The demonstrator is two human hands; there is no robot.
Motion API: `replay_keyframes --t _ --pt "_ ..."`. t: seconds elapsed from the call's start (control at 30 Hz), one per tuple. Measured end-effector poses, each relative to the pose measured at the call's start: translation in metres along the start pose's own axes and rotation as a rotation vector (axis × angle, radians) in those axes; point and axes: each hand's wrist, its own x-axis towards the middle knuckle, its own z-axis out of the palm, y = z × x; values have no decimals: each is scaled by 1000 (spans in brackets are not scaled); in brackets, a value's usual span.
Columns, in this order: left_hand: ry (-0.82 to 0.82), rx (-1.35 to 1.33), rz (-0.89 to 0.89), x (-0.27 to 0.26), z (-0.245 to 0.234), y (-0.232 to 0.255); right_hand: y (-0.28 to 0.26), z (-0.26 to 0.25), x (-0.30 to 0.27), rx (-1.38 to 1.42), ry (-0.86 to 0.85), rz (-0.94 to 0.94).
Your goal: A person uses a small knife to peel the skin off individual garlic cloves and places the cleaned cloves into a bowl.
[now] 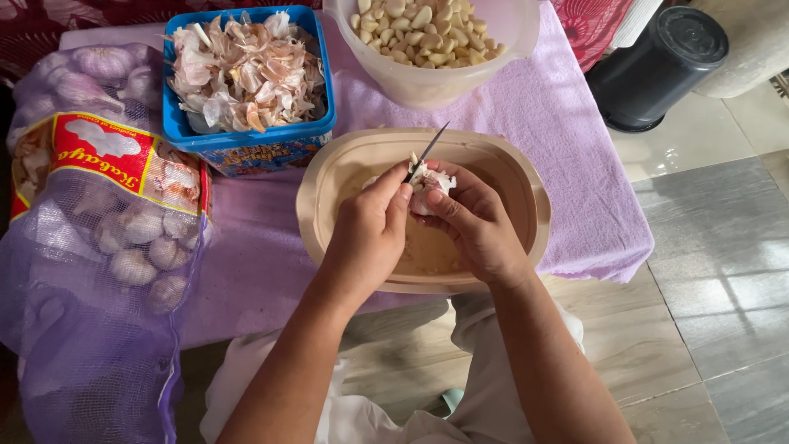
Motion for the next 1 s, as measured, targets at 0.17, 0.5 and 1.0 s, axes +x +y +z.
replay_keyframes --t 0.17,0.5,1.0 --pt "-101 -197 -58 -5 -15 23 1 -1 -3 -39 16 -58" --pt "104 -43 -41 13 -15 -15 3 -4 1 158 -68 -57" --pt "-103 93 -60 21 13 -30 -2 -31 9 126 147 38"
